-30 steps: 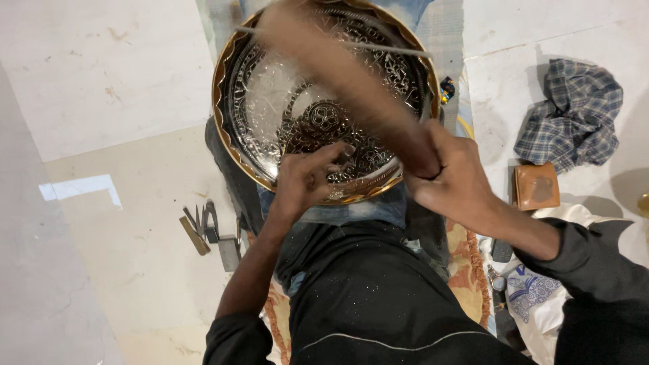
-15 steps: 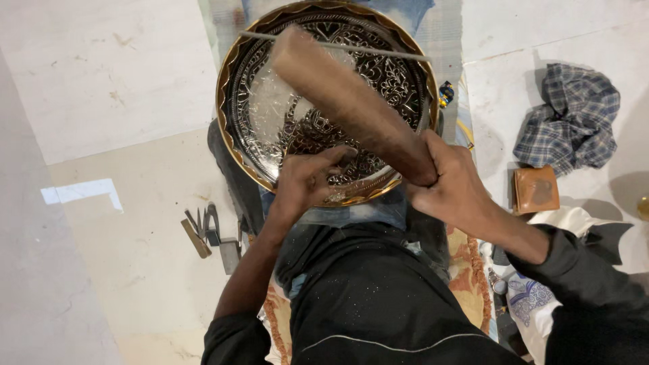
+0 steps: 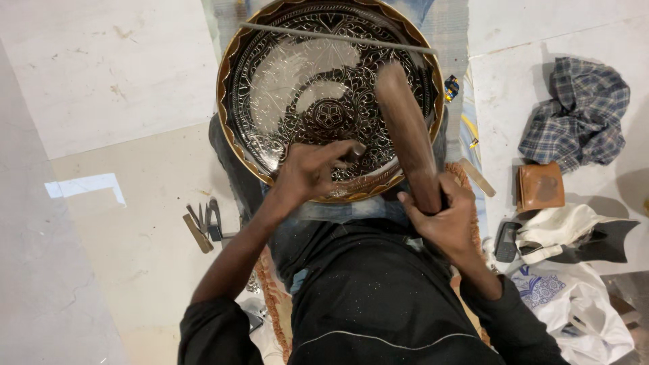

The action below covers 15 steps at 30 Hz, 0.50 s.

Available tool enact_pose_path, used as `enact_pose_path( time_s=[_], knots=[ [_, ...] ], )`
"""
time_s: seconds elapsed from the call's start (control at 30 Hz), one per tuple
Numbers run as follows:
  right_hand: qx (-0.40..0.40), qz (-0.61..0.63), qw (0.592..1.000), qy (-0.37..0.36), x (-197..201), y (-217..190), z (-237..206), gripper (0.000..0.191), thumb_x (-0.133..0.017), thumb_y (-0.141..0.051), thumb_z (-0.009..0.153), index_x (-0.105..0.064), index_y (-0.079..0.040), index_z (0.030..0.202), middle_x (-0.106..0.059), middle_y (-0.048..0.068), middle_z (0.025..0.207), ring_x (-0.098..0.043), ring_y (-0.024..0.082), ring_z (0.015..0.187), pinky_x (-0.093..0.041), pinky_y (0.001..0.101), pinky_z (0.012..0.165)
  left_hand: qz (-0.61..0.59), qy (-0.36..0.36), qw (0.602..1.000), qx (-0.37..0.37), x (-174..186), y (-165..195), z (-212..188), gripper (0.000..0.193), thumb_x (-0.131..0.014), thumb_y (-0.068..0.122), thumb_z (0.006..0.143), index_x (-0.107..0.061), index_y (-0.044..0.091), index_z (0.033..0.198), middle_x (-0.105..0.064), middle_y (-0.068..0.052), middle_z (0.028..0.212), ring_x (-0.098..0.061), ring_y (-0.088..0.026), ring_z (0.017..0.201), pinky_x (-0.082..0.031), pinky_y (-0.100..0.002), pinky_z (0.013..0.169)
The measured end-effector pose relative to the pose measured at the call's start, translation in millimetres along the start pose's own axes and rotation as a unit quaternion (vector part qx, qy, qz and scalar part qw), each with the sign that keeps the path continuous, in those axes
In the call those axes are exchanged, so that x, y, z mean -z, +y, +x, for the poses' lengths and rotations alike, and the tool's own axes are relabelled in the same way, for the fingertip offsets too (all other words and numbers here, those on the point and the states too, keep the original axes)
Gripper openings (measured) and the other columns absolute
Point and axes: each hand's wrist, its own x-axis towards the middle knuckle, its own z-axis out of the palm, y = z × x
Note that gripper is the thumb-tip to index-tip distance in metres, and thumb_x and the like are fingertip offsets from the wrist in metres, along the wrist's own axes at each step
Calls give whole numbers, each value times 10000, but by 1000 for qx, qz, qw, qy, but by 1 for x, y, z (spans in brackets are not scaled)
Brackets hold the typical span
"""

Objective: The person uses a small metal chisel and a wooden mallet to engrave a decorative pattern into a round metal tray. They hold the chisel with the left hand and strike it repeatedly with the mallet in the right hand, working across the tray's surface.

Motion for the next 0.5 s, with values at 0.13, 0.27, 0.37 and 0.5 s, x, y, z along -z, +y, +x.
enact_pose_path(
  time_s=[0.13, 0.27, 0.37, 0.5],
  knots=[
    [18, 14, 1000, 7, 2, 13, -10, 282, -855, -105, 784, -642, 27, 913, -636, 62, 730, -551, 71, 673, -476, 276, 599, 112, -38, 989, -86, 4, -6, 3, 481, -759, 74, 824, -694, 210, 1281, -777, -28, 886, -707, -154, 629, -598, -331, 571],
    [1, -2, 1000, -6, 7, 18, -12, 270, -868, -93, 774, -646, 38, 854, -636, 67, 704, -541, 83, 652, -458, 283, 586, 127, -78, 983, -108, 4, -21, 10, 527, -758, 44, 786, -726, 238, 1275, -709, 14, 678, -636, -121, 512, -526, -318, 473],
    [-2, 50, 999, -6, 8, 23, -15, 257, -820, -67, 786, -695, 41, 982, -689, 38, 796, -582, 56, 732, -493, 259, 651, 123, -97, 981, -115, -1, -30, 12, 508, -751, 51, 792, -737, 253, 1258, -738, 54, 710, -606, -66, 471, -489, -261, 423],
    [31, 90, 994, 57, 8, 32, -16, 215, -842, -28, 796, -654, 32, 882, -642, 50, 773, -578, 98, 701, -490, 284, 642, 95, -111, 983, -110, -3, -34, 13, 391, -847, 253, 833, -741, 222, 1208, -664, 30, 555, -533, -64, 393, -422, -269, 373]
  ],
)
